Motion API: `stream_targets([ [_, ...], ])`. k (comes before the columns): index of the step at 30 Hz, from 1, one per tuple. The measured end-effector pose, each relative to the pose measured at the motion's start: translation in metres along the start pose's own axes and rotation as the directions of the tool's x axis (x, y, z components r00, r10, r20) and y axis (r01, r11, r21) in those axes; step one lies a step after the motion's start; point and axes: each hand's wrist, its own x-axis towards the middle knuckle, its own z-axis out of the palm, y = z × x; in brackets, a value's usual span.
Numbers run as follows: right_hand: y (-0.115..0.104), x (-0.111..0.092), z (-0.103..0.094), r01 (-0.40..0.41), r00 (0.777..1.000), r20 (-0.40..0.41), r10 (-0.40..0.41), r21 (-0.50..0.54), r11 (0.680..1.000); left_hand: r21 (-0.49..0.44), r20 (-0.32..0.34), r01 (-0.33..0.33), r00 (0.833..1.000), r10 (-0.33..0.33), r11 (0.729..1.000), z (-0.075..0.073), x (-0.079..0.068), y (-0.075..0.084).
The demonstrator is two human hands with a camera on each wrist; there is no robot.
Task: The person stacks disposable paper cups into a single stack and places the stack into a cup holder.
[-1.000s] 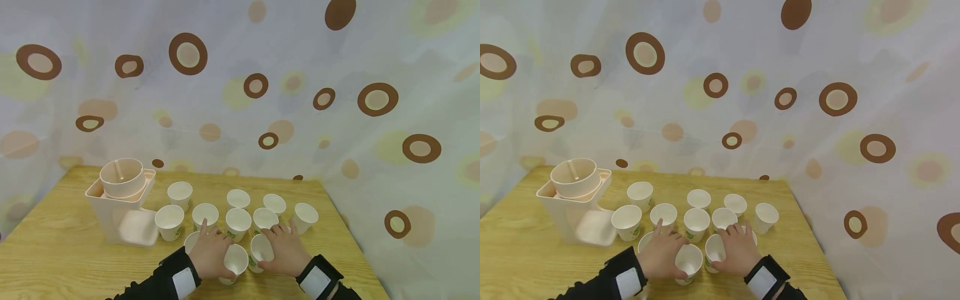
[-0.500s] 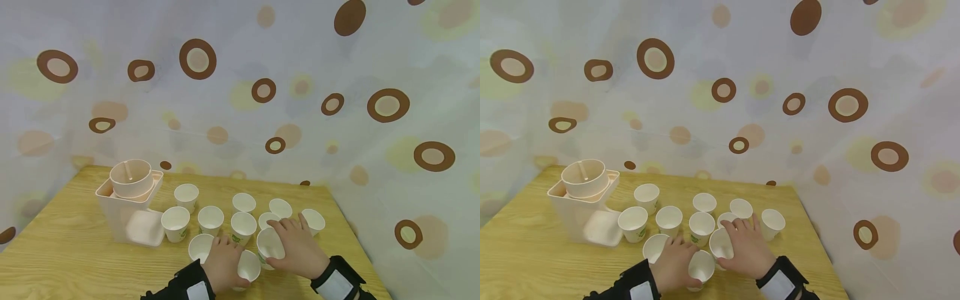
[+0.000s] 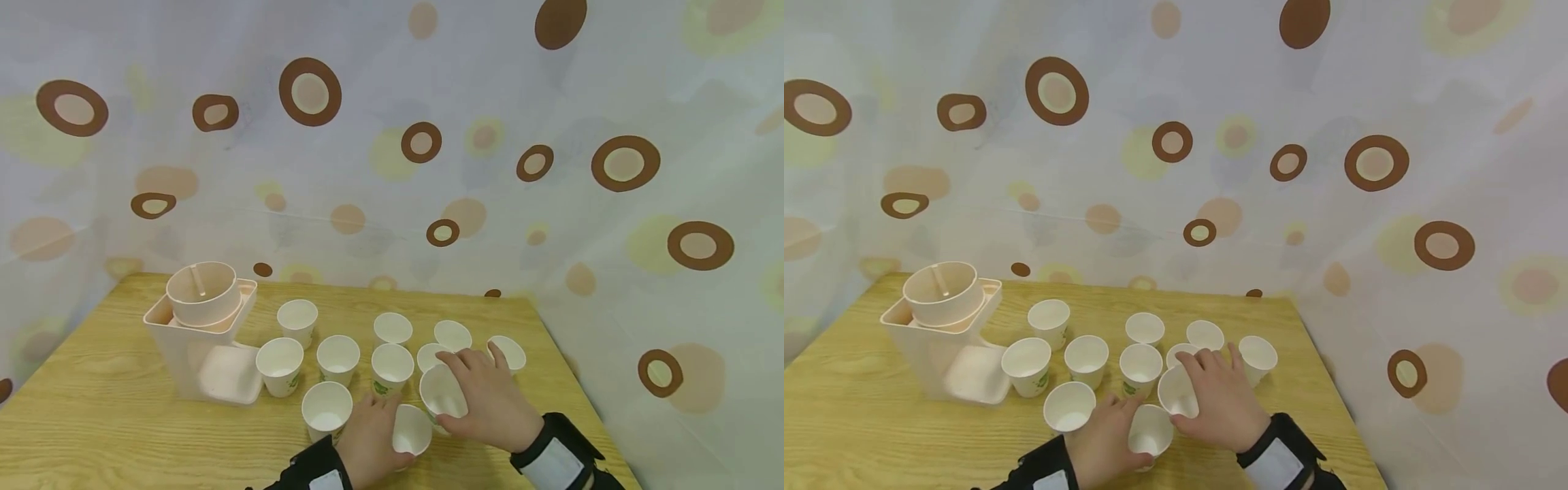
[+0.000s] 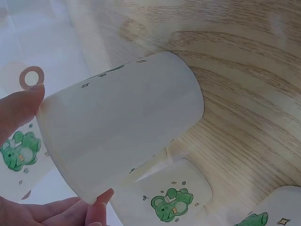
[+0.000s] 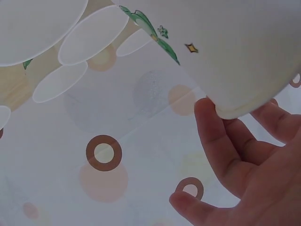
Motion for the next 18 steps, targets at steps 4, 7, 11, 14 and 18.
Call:
stream_targets([
  [4, 0.0, 0.0, -0.001, 0.004, 1.0, -0.024, -0.004, -0.005, 1.0, -0.019, -0.003, 0.026, 1.0, -0.026, 0.999, 0.0, 0.0, 0.002],
  [7, -0.003, 0.001, -0.002, 0.011, 0.999, -0.036, -0.011, 0.006, 1.0, -0.028, -0.008, 0.036, 0.999, -0.036, 0.999, -0.001, 0.0, 0.002],
  [11, -0.01, 0.003, -0.003, 0.032, 0.999, -0.042, -0.031, 0.022, 0.999, -0.059, -0.021, 0.044, 0.999, -0.045, 0.997, 0.0, 0.0, 0.001],
  [14, -0.014, 0.004, -0.002, 0.053, 0.998, -0.031, -0.052, 0.029, 0.998, -0.1, -0.015, 0.054, 0.998, -0.056, 0.994, 0.001, 0.001, -0.001],
  [18, -0.019, 0.004, 0.001, 0.077, 0.997, -0.023, -0.076, 0.048, 0.996, -0.137, -0.012, 0.05, 0.999, -0.052, 0.989, 0.003, 0.002, -0.003],
])
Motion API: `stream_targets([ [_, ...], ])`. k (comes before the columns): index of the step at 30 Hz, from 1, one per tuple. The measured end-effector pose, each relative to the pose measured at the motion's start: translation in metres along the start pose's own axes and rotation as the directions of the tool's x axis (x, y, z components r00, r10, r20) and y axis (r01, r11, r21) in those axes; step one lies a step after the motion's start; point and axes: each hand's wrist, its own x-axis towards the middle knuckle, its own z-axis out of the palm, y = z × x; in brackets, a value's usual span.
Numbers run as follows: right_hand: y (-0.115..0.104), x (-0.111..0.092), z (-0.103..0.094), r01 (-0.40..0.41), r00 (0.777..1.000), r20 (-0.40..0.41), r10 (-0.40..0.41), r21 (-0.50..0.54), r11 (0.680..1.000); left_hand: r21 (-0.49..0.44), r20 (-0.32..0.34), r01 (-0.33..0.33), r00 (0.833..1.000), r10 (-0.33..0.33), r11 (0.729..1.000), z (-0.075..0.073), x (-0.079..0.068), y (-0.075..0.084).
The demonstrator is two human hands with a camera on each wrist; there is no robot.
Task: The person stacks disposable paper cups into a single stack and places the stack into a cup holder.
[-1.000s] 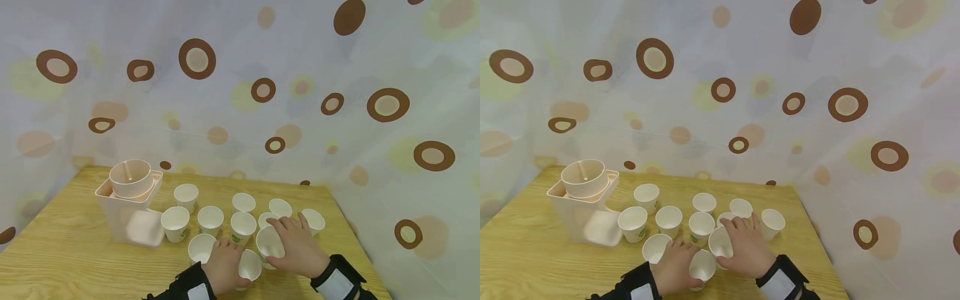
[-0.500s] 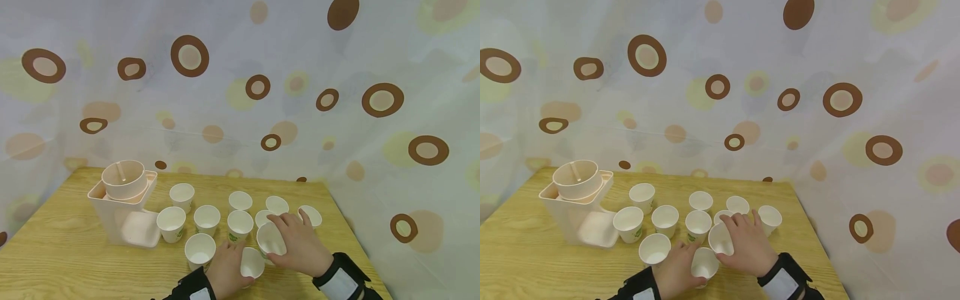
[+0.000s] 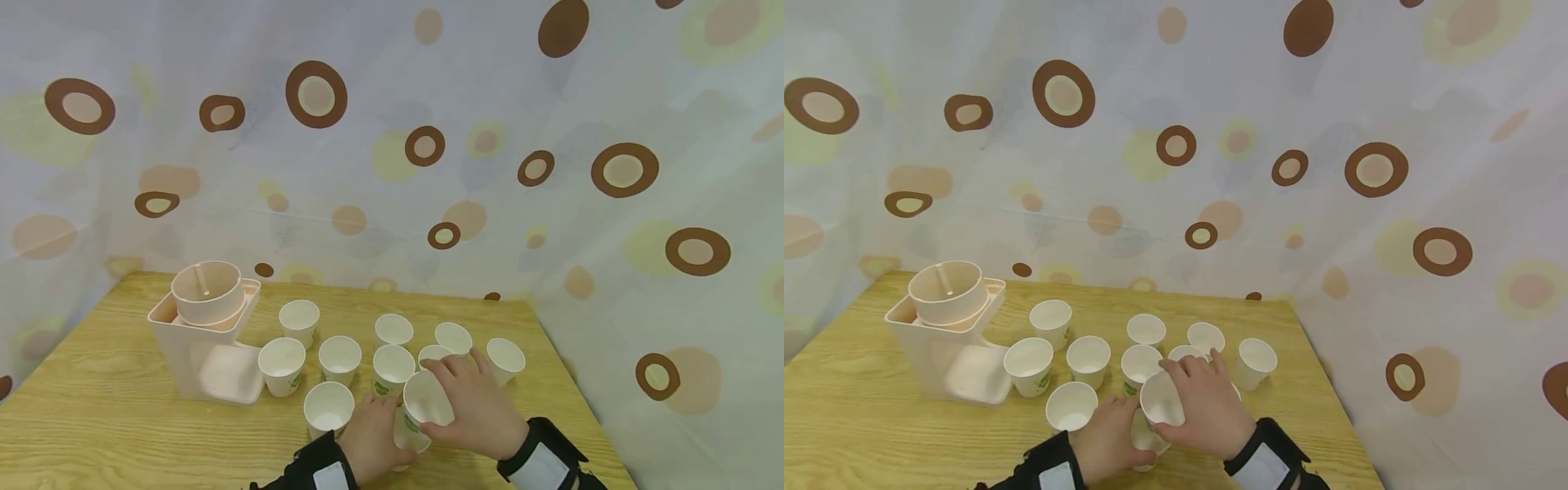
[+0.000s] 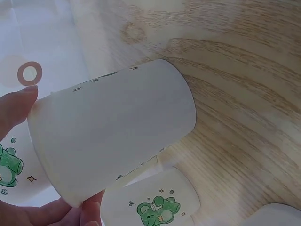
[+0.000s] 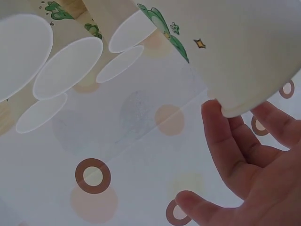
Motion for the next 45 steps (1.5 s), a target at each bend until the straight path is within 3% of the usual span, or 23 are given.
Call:
stream_targets([
  [8, -0.002, 0.0, 0.006, 0.037, 0.999, -0.034, -0.037, 0.006, 0.999, 0.002, -0.081, -0.072, 0.994, 0.072, 0.997, 0.007, 0.001, -0.003],
  [14, -0.002, 0.0, 0.009, 0.04, 0.999, -0.012, -0.04, 0.009, 0.999, -0.112, -0.095, -0.058, 0.994, 0.048, 0.992, 0.012, 0.0, -0.002],
  [22, 0.0, -0.002, 0.013, 0.037, 0.999, 0.007, -0.037, 0.025, 0.999, -0.128, -0.123, -0.042, 0.992, 0.026, 0.991, 0.021, -0.001, -0.002],
  [29, 0.001, -0.003, 0.011, 0.031, 0.999, 0.02, -0.032, 0.036, 0.999, -0.318, -0.076, -0.031, 0.997, 0.007, 0.948, 0.026, -0.001, -0.003],
  [35, 0.0, -0.004, 0.013, 0.021, 0.999, 0.042, -0.022, 0.039, 0.999, -0.378, -0.073, 0.002, 0.997, -0.032, 0.926, 0.033, -0.004, -0.007],
  [43, 0.0, -0.004, 0.017, -0.008, 0.997, 0.083, 0.002, 0.066, 0.998, -0.494, -0.061, 0.002, 0.997, -0.037, 0.87, 0.038, 0.0, -0.012],
  [45, 0.0, -0.003, 0.017, -0.008, 0.997, 0.082, 0.003, 0.063, 0.998, -0.495, -0.064, 0.001, 0.997, -0.037, 0.869, 0.039, 0.002, -0.013],
])
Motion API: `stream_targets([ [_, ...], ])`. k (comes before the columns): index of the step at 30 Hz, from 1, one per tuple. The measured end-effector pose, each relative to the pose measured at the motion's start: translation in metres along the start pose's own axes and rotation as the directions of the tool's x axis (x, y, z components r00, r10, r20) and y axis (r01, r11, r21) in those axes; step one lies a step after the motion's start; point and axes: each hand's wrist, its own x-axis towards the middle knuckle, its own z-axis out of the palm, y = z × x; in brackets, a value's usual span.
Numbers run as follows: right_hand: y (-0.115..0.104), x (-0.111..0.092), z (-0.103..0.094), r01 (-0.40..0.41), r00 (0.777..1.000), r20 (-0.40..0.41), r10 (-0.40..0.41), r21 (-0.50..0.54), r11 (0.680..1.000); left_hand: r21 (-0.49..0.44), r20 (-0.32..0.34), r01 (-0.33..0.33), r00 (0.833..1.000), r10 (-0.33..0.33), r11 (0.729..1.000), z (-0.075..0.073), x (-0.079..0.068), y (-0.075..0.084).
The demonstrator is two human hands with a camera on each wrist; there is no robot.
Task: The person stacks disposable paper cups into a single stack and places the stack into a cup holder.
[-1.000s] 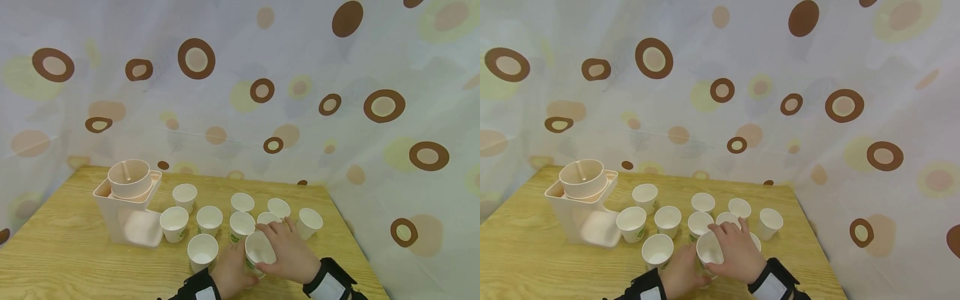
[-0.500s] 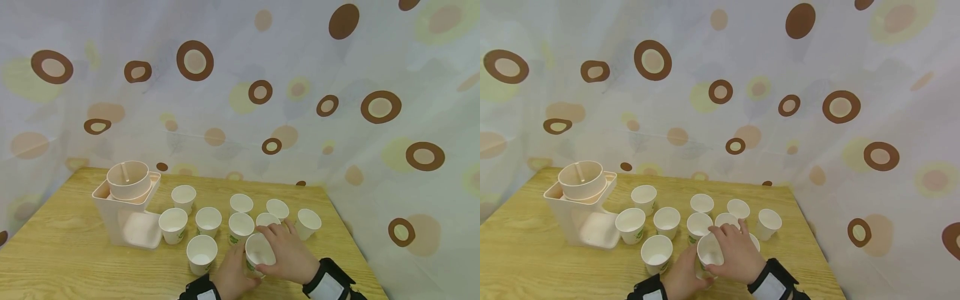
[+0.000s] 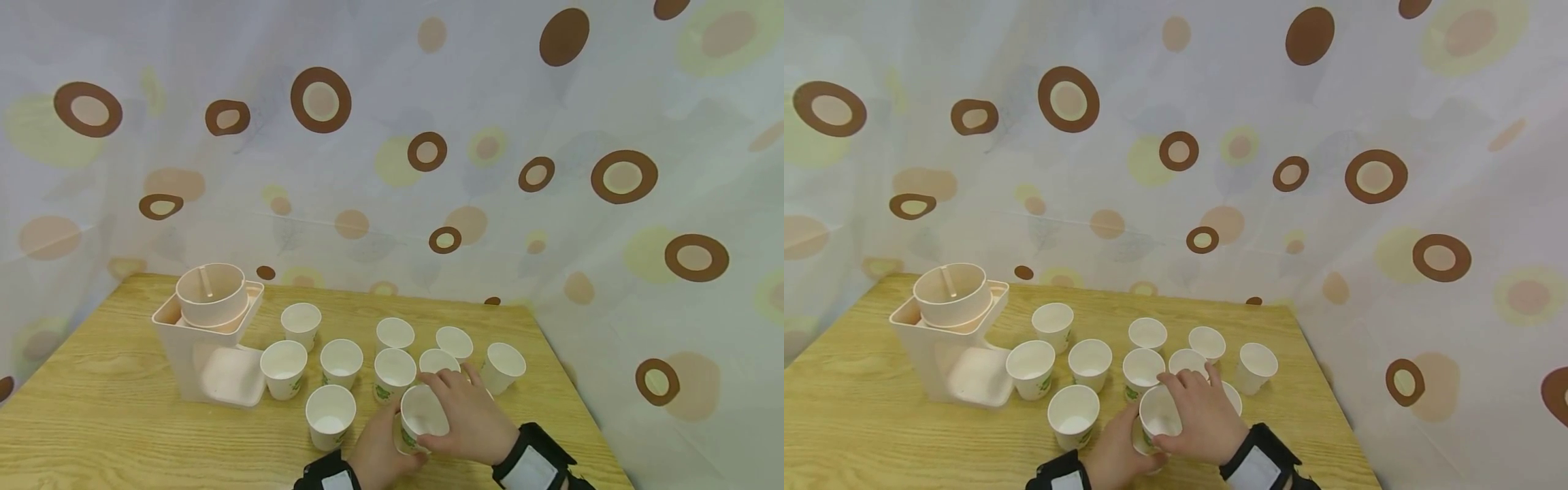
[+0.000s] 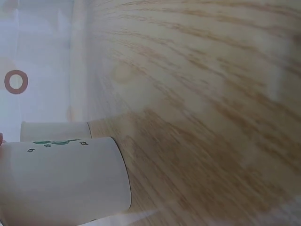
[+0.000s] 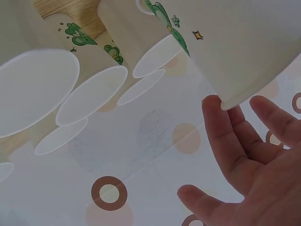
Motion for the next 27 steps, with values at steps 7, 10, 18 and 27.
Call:
stream_targets([
  [7, 0.0, 0.001, 0.001, -0.01, 1.0, 0.025, 0.01, 0.01, 1.0, 0.08, -0.023, -0.007, 1.0, 0.008, 0.997, 0.0, 0.001, -0.001],
  [10, 0.001, 0.001, 0.002, -0.015, 0.999, 0.034, 0.015, 0.01, 1.0, 0.114, -0.023, 0.029, 0.999, -0.027, 0.993, -0.001, 0.0, 0.001],
  [18, 0.002, 0.001, 0.006, -0.014, 0.999, 0.039, 0.013, 0.015, 1.0, 0.123, -0.025, 0.069, 0.997, -0.067, 0.99, -0.001, 0.0, 0.005],
  [27, 0.003, 0.001, 0.01, -0.03, 0.998, 0.057, 0.028, 0.03, 0.999, 0.12, -0.04, 0.056, 0.998, -0.051, 0.991, 0.0, 0.0, 0.002],
])
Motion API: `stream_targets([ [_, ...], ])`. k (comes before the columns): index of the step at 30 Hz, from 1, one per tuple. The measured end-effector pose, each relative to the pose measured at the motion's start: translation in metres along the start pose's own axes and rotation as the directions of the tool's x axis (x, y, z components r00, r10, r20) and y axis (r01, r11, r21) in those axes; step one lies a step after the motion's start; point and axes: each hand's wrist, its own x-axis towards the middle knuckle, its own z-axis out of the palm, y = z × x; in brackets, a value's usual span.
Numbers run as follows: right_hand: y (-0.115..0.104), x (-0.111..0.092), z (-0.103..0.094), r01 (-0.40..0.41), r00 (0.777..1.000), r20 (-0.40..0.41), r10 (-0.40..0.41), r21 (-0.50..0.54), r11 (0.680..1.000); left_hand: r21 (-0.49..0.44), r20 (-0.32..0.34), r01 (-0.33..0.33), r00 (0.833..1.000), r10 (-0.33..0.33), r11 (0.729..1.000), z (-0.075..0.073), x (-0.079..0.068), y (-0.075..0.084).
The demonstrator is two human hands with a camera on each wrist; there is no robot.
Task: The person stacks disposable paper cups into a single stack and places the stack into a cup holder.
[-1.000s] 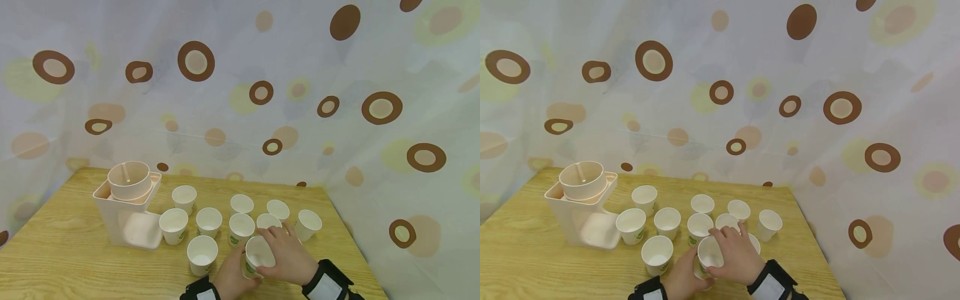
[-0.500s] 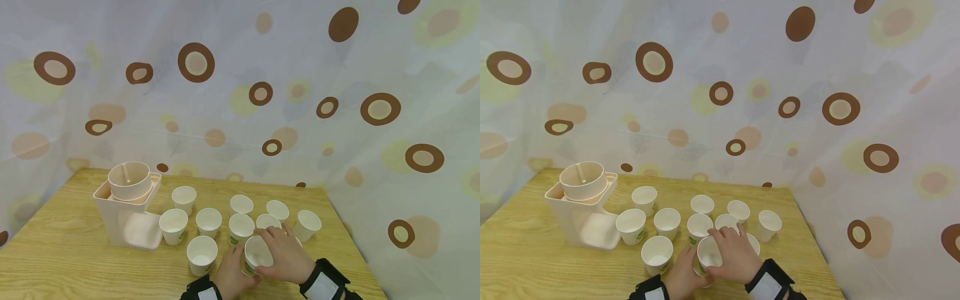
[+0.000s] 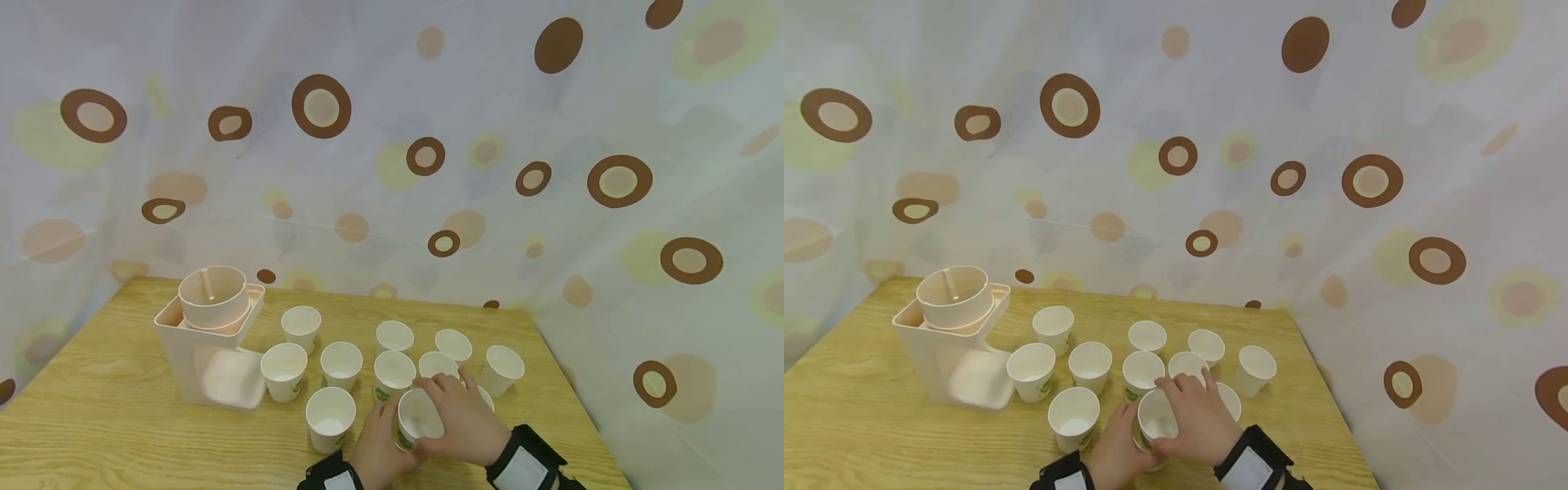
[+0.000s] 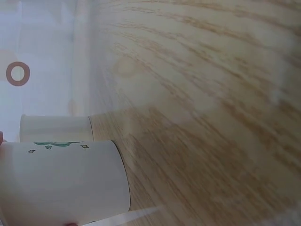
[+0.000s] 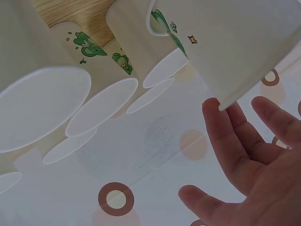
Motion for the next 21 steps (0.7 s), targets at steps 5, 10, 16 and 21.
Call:
stream_targets([
  [5, -0.0007, -0.0004, -0.0007, 0.002, 1.0, -0.007, -0.002, 0.003, 1.0, 0.006, -0.01, -0.023, 1.0, 0.023, 1.0, 0.0013, 0.0009, -0.0018],
  [10, -0.0013, -0.0013, 0.0006, 0.004, 1.0, -0.012, -0.004, 0.0, 1.0, 0.027, -0.026, -0.049, 0.998, 0.05, 0.998, 0.0035, 0.0008, -0.0025],
  [16, -0.0014, -0.0007, 0.0009, 0.002, 1.0, 0.0, -0.002, 0.003, 1.0, 0.034, -0.051, -0.092, 0.994, 0.094, 0.995, 0.0042, -0.0001, -0.0033],
  [21, -0.001, 0.0006, 0.0009, 0.0, 1.0, 0.012, 0.0, 0.007, 1.0, 0.047, -0.067, -0.106, 0.992, 0.109, 0.993, 0.0057, 0.0, -0.005],
])
